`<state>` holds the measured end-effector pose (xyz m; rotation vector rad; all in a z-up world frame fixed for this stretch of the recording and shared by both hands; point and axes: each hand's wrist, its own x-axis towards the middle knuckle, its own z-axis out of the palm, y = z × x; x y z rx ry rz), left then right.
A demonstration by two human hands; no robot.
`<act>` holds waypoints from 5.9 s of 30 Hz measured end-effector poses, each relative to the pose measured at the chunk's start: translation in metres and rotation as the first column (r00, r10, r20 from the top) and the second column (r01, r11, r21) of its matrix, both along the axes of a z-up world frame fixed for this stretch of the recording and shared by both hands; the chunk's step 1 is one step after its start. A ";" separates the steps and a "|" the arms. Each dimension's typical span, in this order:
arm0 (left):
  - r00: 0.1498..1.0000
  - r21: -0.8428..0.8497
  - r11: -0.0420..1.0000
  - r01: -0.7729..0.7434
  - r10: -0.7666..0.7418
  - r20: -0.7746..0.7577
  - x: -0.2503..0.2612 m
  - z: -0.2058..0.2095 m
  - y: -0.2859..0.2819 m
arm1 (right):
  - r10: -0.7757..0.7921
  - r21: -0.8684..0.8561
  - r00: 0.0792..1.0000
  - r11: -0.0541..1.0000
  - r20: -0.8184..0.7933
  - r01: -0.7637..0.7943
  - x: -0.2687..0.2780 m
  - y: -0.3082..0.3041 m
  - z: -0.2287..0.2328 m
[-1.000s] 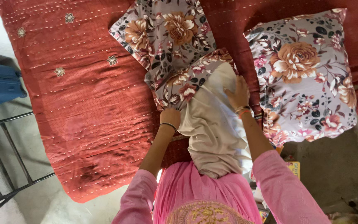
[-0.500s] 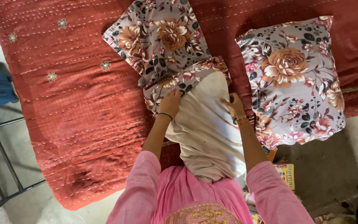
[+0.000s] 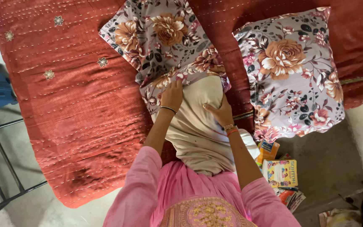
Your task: The person puts pillowcases onto two pillows by hand, pulling the fabric over each pillow and smoothing the surface on a bed.
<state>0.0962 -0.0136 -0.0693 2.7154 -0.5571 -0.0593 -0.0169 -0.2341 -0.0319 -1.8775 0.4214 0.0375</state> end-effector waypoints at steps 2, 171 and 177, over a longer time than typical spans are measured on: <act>0.998 0.021 0.998 0.063 -0.062 -0.026 -0.006 -0.009 -0.001 | -0.002 -0.024 0.999 1.000 0.052 0.003 -0.006 0.004 0.008; 0.866 -0.125 0.893 0.433 -0.450 -0.216 -0.123 0.105 -0.023 | 0.211 -0.615 0.970 0.782 0.117 -0.096 -0.050 0.040 -0.182; 0.928 -0.307 0.877 -0.369 0.330 -0.172 -0.141 0.010 0.061 | -0.018 -0.605 0.999 0.795 0.048 0.043 -0.025 -0.047 -0.146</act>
